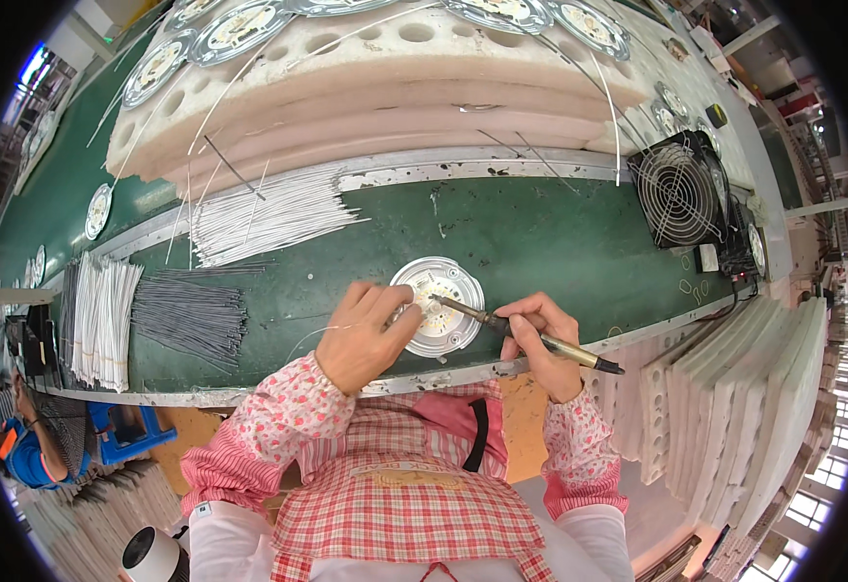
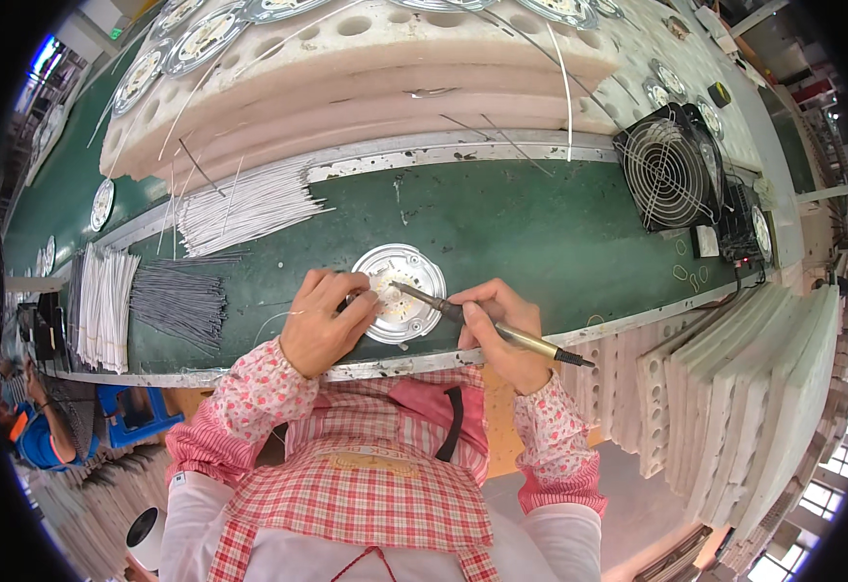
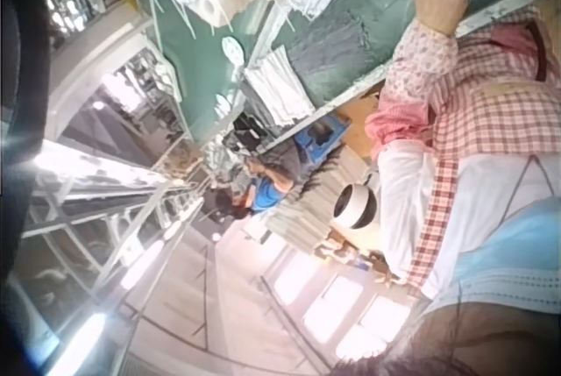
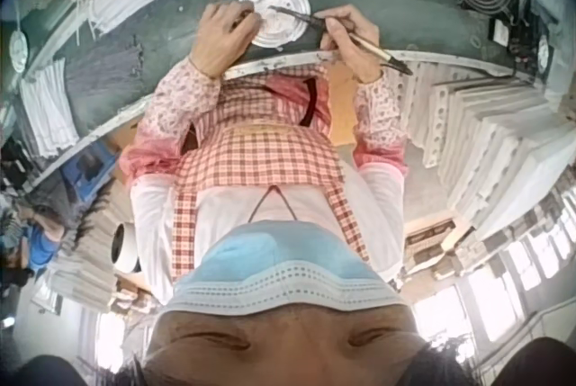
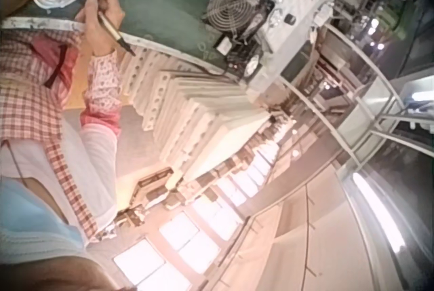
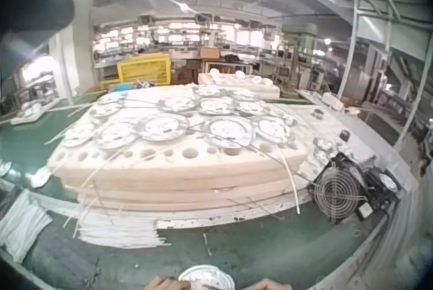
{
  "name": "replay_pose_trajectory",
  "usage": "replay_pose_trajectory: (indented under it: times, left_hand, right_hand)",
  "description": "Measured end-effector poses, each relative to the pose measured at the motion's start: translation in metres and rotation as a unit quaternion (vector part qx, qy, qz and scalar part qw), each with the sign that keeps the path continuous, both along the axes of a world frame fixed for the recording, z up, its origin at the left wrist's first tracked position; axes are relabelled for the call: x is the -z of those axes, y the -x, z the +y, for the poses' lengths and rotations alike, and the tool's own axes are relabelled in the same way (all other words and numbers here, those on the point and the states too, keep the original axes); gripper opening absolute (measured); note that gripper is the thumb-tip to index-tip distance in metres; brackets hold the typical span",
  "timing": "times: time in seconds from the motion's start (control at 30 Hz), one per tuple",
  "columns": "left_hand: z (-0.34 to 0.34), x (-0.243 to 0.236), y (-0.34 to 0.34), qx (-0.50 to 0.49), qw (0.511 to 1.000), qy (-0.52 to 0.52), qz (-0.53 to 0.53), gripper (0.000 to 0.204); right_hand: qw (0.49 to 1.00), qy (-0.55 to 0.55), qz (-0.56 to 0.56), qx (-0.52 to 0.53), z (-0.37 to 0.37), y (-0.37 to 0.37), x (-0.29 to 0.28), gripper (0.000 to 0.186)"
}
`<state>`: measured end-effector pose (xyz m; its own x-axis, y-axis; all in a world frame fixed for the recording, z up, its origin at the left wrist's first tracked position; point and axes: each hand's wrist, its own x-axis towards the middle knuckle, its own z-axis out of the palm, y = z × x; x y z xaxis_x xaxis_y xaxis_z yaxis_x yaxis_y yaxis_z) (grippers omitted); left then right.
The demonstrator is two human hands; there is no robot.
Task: The person solders wires onto circular LED circuit boards using a soldering iron.
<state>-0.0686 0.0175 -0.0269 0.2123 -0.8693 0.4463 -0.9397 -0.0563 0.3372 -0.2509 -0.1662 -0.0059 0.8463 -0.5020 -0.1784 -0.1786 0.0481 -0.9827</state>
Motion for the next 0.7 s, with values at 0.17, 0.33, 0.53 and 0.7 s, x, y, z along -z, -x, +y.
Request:
replay_pose_trajectory:
  times: [0.17,0.33,0.53,0.7]
  left_hand:
    - [0.013,-0.003,-0.004,0.041,0.999,-0.023,-0.010,0.041]
    - [0.011,-0.001,-0.005,0.045,0.998,-0.044,-0.020,0.049]
    - [0.010,-0.002,-0.008,0.055,0.996,-0.052,-0.037,0.050]
    - [0.011,-0.006,-0.003,0.047,0.995,-0.062,-0.060,0.049]
  right_hand:
    - [0.999,-0.031,-0.015,0.021,0.004,0.003,0.005,0.016]
    - [1.000,-0.017,-0.007,0.023,0.009,0.004,0.003,0.016]
    - [0.998,-0.039,0.006,0.043,0.017,0.009,0.001,0.018]
    - [0.887,0.461,-0.024,-0.034,0.034,-0.032,0.001,0.069]
